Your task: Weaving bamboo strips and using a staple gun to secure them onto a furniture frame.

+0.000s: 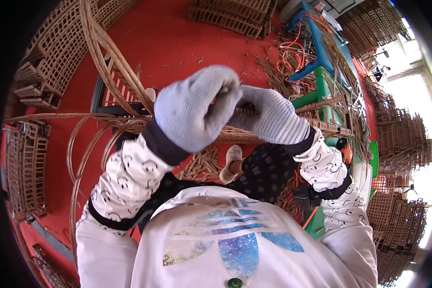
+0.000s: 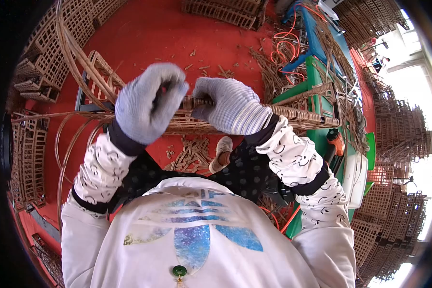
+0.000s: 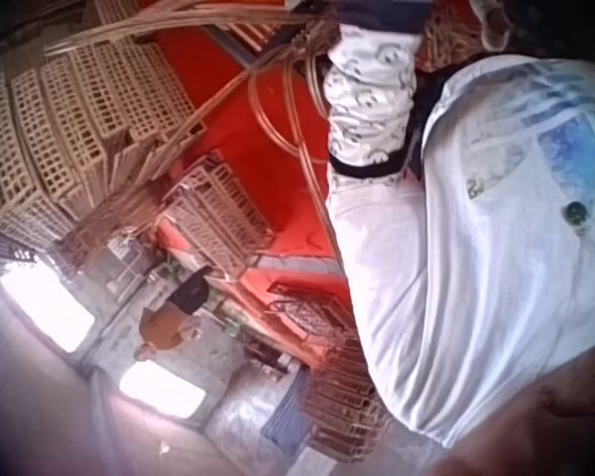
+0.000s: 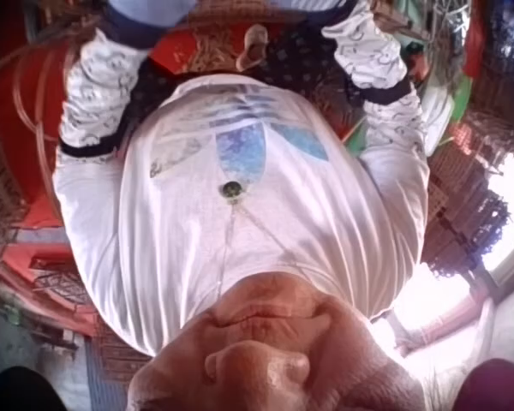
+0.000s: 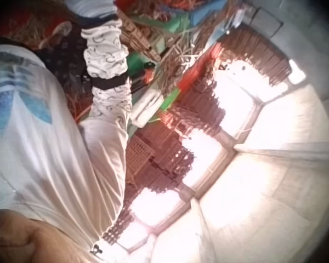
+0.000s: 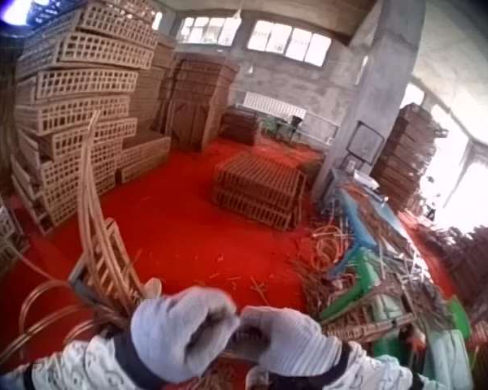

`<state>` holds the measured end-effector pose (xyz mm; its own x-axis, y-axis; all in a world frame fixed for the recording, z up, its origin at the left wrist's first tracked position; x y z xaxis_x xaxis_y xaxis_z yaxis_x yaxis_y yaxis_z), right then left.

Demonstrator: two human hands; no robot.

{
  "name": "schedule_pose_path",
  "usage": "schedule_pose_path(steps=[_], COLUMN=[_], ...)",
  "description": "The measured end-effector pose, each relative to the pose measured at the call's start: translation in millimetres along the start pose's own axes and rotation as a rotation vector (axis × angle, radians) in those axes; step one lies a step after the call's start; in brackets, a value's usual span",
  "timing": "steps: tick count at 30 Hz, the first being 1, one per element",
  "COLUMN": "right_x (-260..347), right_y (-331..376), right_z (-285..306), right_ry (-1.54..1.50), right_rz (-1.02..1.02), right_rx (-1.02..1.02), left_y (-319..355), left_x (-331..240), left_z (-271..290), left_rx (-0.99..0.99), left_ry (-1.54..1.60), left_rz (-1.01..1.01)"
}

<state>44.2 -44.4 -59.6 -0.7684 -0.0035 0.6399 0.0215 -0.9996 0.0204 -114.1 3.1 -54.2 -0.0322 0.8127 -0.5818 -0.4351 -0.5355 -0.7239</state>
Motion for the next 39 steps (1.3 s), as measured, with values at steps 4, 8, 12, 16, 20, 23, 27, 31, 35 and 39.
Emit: schedule_pose_path(steps=[4, 8, 12, 16, 20, 23, 27, 31, 35, 39], right_x=[-3, -7, -5, -7, -7, -8, -9, -11, -10, -10], right_y=[-7, -7, -6, -10, -12, -12, -12, -11, -10, -6], right_z=[-1, -1, 1, 0, -3, -1, 0, -2, -1, 0], right_ry=[0.033, -0.004, -0.146, -0.250, -0.261, -0.305, -0.193, -0.268, -0.157, -0.110], right_rz=[0.095, -0.003, -0.030, -0.142, -0.132, -0.146, -0.104, -0.084, -0.008, 0.034], right_rx=[-0.029, 0.018, 0.074, 0.130, 0.171, 0.197, 0.182, 0.193, 0.155, 0.139], left_y=[54, 86, 102, 112, 118, 115, 99, 88, 70, 45], left_x=[-9, -1, 9, 24, 26, 20, 7, -2, -24, -27], left_z=[-2, -19, -33, -44, -46, -46, -44, -46, -44, -19], left_rx=[0.000, -0.025, -0.051, -0.014, -0.004, 0.067, 0.066, 0.186, -0.058, 0.001], left_ry=[-0.136, -0.207, -0.391, -0.386, -0.311, -0.159, 0.334, 0.957, 1.305, 0.854], left_rz=[0.026, 0.084, -0.020, 0.070, 0.120, 0.249, 0.492, 1.003, 1.099, 0.808])
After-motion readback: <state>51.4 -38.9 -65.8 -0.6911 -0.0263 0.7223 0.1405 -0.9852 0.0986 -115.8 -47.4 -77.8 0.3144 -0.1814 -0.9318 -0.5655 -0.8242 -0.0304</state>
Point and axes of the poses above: each hand's wrist, its own y-axis away from the middle knuckle, its own z-axis out of the back of the hand, x = y × z, the point moved 3 cm from there along -y, towards the middle knuckle, and after that the axes turned 5 degrees about -x, right-handed, at the moved point
